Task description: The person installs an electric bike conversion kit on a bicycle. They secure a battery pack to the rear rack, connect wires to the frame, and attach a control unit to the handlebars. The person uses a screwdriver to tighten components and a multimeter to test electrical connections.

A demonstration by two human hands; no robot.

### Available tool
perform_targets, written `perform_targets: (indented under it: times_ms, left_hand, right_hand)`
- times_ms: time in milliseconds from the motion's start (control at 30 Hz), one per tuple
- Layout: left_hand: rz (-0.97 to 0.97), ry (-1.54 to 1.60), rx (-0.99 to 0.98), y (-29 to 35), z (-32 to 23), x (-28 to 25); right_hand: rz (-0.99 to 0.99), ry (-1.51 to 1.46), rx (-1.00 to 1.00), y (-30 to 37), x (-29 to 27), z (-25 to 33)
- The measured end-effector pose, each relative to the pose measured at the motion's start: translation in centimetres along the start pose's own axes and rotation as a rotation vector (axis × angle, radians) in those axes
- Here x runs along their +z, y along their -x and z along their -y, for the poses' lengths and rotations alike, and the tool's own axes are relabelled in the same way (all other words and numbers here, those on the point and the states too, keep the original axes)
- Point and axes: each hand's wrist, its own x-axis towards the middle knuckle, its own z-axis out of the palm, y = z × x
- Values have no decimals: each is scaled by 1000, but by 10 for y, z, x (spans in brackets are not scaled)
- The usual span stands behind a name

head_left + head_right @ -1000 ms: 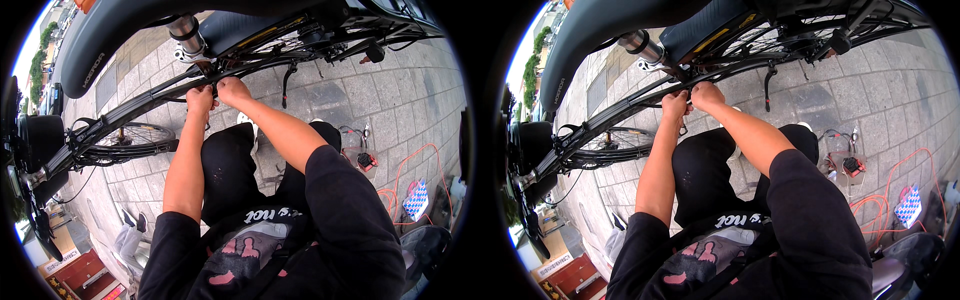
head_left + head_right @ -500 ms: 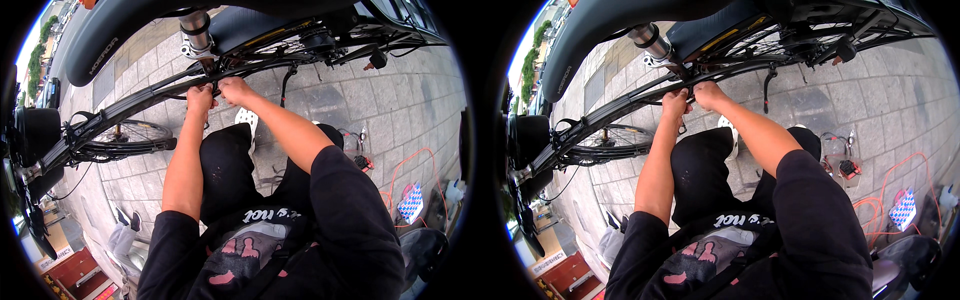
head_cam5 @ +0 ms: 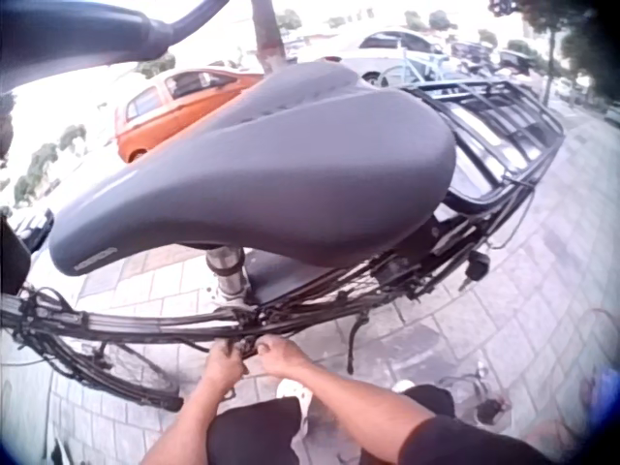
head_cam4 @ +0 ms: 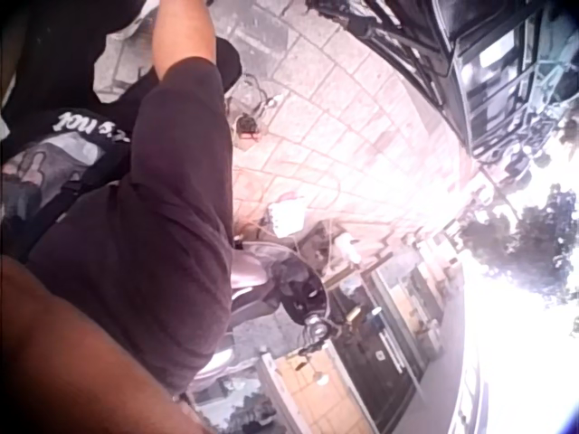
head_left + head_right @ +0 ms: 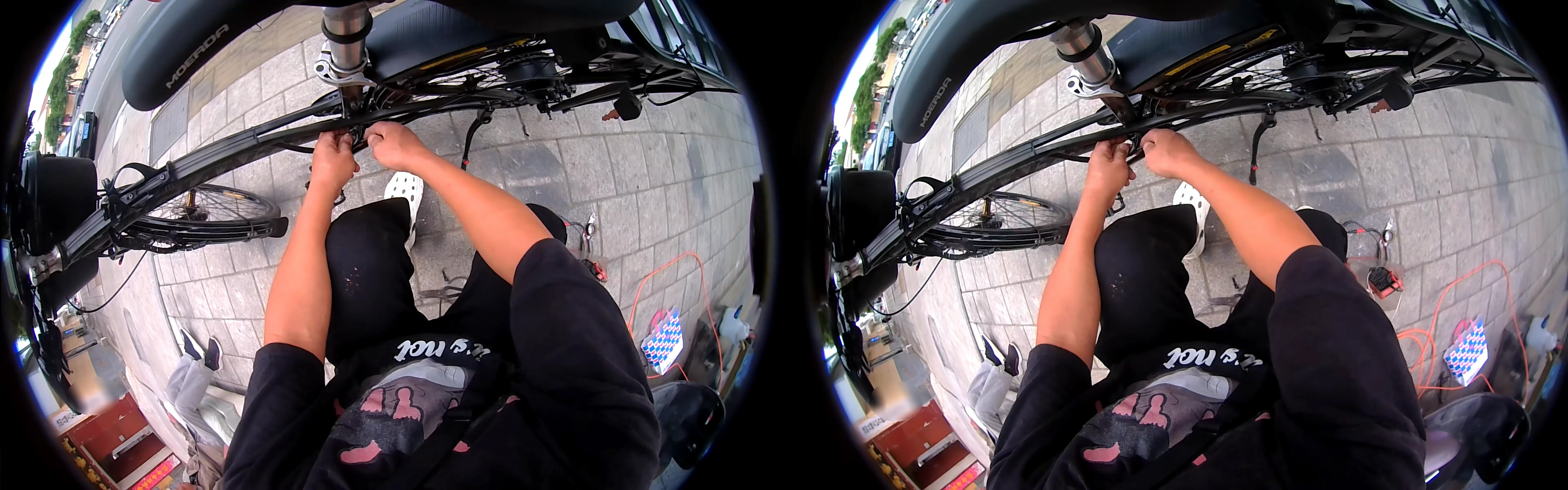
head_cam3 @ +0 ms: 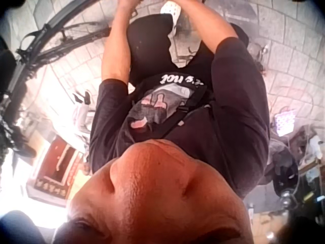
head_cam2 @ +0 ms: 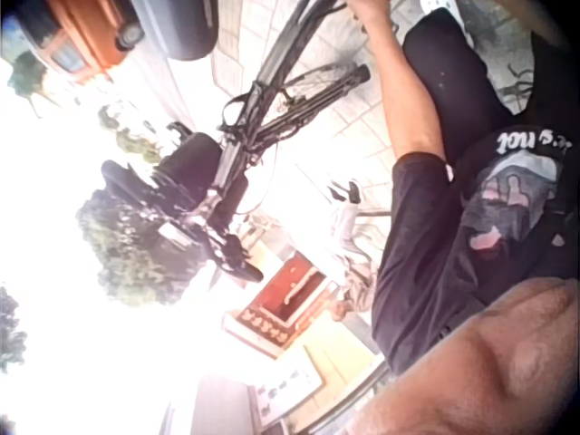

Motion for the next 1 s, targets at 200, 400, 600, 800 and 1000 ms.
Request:
perform_targets:
  times_ms: [200, 400, 600, 800, 1000]
  left_hand:
    - [-72, 92, 130, 27, -7, -14]
    - [-492, 402, -36, 53, 0, -45]
    - [-308, 869, 227, 18, 3, -92]
    - [-313, 1047, 245, 22, -1, -86]
    - [-243, 1088, 226, 18, -3, -90]
  right_hand:
    - [-61, 184, 64, -1, 5, 8]
    - [-85, 157, 63, 8, 10, 8]
    - [-82, 329, -27, 37, 3, 29]
    - [0, 331, -25, 87, -24, 31]
    - [-126, 255, 198, 170, -127, 16]
